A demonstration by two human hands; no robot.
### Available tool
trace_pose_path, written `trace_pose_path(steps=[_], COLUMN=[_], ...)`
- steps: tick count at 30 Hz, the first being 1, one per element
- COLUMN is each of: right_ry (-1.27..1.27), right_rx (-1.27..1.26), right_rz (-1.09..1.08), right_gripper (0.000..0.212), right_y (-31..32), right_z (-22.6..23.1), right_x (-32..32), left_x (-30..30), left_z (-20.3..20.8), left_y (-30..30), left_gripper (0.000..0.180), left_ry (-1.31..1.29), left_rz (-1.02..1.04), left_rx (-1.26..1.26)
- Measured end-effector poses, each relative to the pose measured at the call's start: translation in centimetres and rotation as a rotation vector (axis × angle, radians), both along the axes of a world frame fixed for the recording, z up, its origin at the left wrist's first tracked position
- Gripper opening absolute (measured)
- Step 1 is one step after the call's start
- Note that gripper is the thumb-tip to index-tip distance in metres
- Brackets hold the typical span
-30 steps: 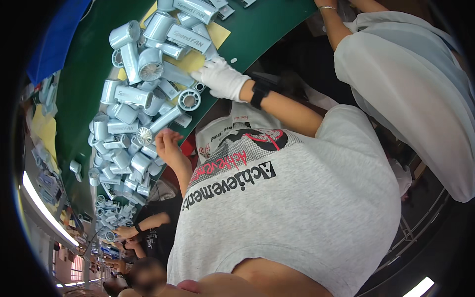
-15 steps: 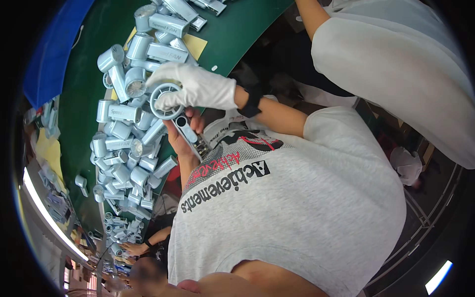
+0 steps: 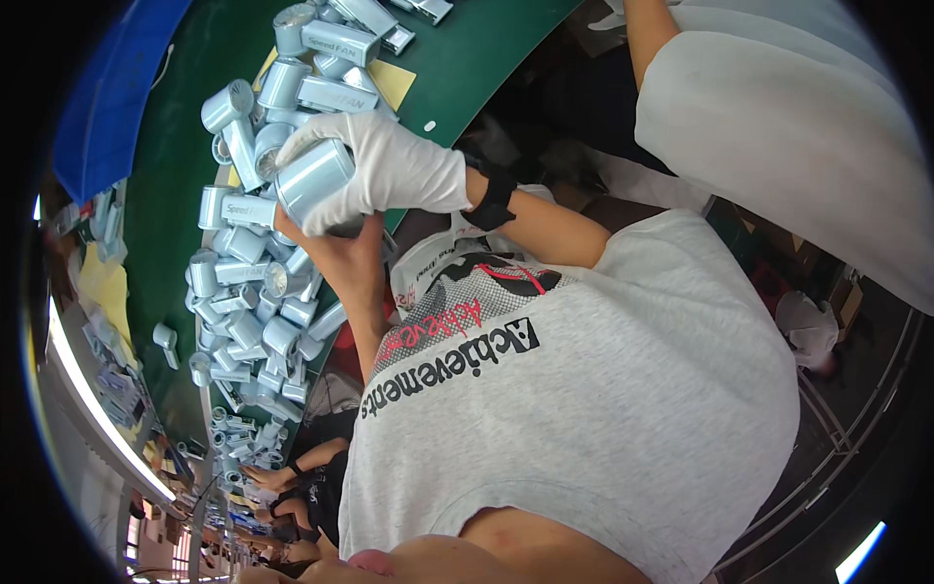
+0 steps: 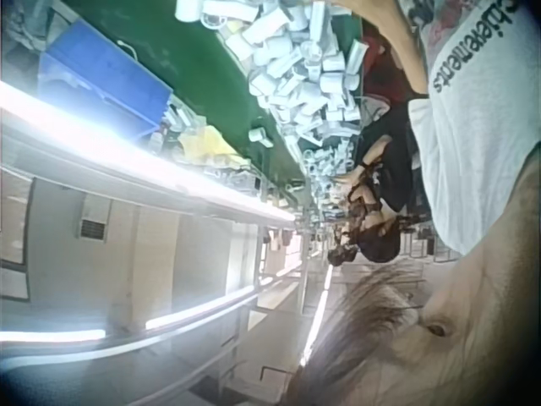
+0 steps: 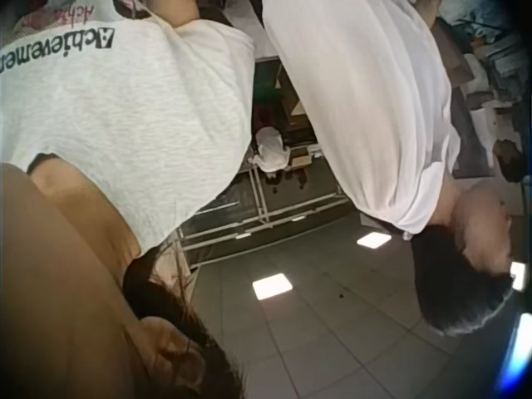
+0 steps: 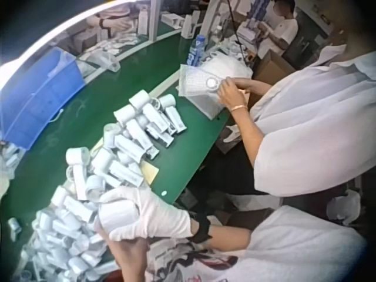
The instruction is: Inspecting and sorting light-colored plastic components on a factory assembly line.
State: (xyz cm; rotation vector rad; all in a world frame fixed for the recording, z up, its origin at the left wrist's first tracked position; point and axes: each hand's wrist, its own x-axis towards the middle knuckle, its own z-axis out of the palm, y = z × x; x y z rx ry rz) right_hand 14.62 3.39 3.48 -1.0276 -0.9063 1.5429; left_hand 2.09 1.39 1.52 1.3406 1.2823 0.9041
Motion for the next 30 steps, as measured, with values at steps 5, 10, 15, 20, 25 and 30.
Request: trace_pose_path(steps=[5, 10, 15, 20, 25, 30], right_ry=[0.126, 0.095, 0.037, -0.255, -0.453, -0.29], right_rx=[-0.021, -0.208, 0.048, 0.314, 0.263, 0.085], right_rz=[-0.238, 0.378, 0.195, 0.163, 0.023, 0.043], right_gripper=[0.035, 0.05, 0.074, 0.105, 0.084, 0.057], right_y=[0.1, 0.9, 0.4, -2.1, -3.4, -3.6], right_z=[-0.7, 0.0, -1.9, -3.8, -2.9, -2.2], right_x=[-1.0, 0.2, -1.0, -2.1, -3.3, -2.8], left_x=[-0.7, -2.4, -1.3, -1.2, -0.3, -1.5], left_z=[-2.2, -2.5, -0.5, -1.5, -0.9, -1.7], left_y=[0.6, 1.6, 2.1, 4.4, 5.4, 5.9], left_gripper=[0.079, 0.083, 0.057, 0.057, 0.057, 0.06], left_ry=[0.214, -1.154, -0.691, -0.773, -0.737, -0.895], left_rz=[0.083, -0.321, 0.379, 0.35, 0.386, 0.182], left_rx=[0.209, -0.338, -0.574, -0.501, -0.077, -0.186])
